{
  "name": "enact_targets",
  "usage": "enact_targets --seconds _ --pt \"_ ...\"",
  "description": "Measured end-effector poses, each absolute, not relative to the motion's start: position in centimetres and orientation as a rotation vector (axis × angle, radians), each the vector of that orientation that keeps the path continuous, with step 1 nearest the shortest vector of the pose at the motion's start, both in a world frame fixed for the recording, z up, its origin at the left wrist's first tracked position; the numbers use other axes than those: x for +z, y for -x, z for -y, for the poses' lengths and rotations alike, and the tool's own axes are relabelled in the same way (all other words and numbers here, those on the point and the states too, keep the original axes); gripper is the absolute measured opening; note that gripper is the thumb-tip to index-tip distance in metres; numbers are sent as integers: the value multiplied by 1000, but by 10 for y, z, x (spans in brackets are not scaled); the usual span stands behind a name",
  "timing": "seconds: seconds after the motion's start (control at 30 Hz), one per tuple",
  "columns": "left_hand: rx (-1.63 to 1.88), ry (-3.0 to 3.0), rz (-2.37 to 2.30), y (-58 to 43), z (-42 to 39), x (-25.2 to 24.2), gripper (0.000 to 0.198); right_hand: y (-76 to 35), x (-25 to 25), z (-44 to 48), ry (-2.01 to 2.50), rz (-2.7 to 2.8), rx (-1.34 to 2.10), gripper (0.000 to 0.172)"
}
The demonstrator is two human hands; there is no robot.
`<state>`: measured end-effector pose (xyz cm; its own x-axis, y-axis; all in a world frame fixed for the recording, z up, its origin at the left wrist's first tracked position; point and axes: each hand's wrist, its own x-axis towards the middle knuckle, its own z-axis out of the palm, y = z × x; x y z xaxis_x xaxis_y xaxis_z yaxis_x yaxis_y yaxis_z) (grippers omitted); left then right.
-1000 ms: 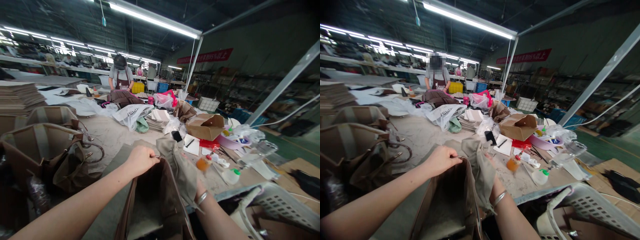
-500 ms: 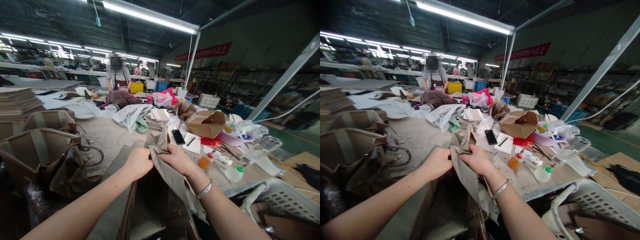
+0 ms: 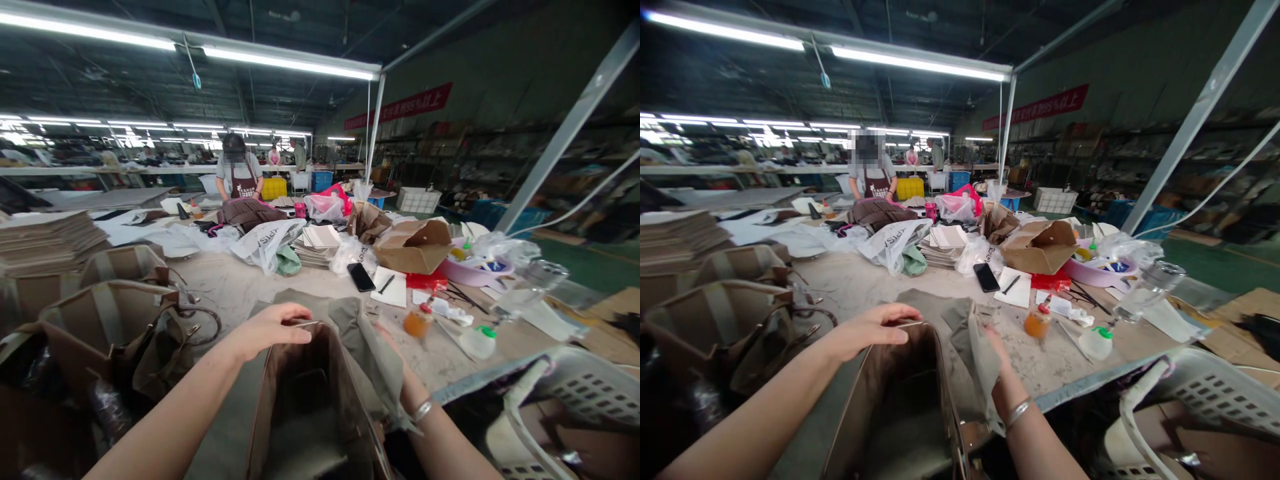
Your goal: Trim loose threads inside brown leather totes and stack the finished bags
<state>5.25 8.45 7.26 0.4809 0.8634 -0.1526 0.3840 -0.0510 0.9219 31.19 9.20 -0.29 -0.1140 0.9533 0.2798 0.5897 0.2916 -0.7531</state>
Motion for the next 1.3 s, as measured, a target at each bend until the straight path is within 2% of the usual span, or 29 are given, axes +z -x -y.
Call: enact_targets --seconds 0.13,0.27,0.37,0.5,0.63,0.83,0.97,1.1,1.23,1.3 --pt "691 -1482 -1123 -34 -56 65 83 -335 -3 -90 1371 1731 725 20" --pt "823 -1321 -1231 -40 -25 50 91 -328 19 -101 1192 1501 1020 33" --pt "889 -1309 -1218 -53 -14 44 81 -300 49 -102 1080 1568 959 37" --pt "961 -1336 -1069 -67 -11 43 56 -252 80 -92 1000 2021 676 18" --pt "1007 -1377 -1205 -71 -12 41 42 -219 83 -87 812 2411 521 10" --pt "1085 -1361 -1338 -69 -14 37 41 -210 72 -97 843 2367 543 14" --pt "1054 -1345 -1212 -68 -12 38 52 -241 71 -122 1119 1933 533 12" --pt "991 -1434 -1232 -64 -11 41 56 -292 64 -146 1224 1523 805 21" --pt "922 -1610 -1333 -61 -22 48 56 -306 57 -132 1198 1584 1011 27" --pt "898 -1692 -1369 -64 -31 53 50 -297 59 -115 1195 1729 1019 26"
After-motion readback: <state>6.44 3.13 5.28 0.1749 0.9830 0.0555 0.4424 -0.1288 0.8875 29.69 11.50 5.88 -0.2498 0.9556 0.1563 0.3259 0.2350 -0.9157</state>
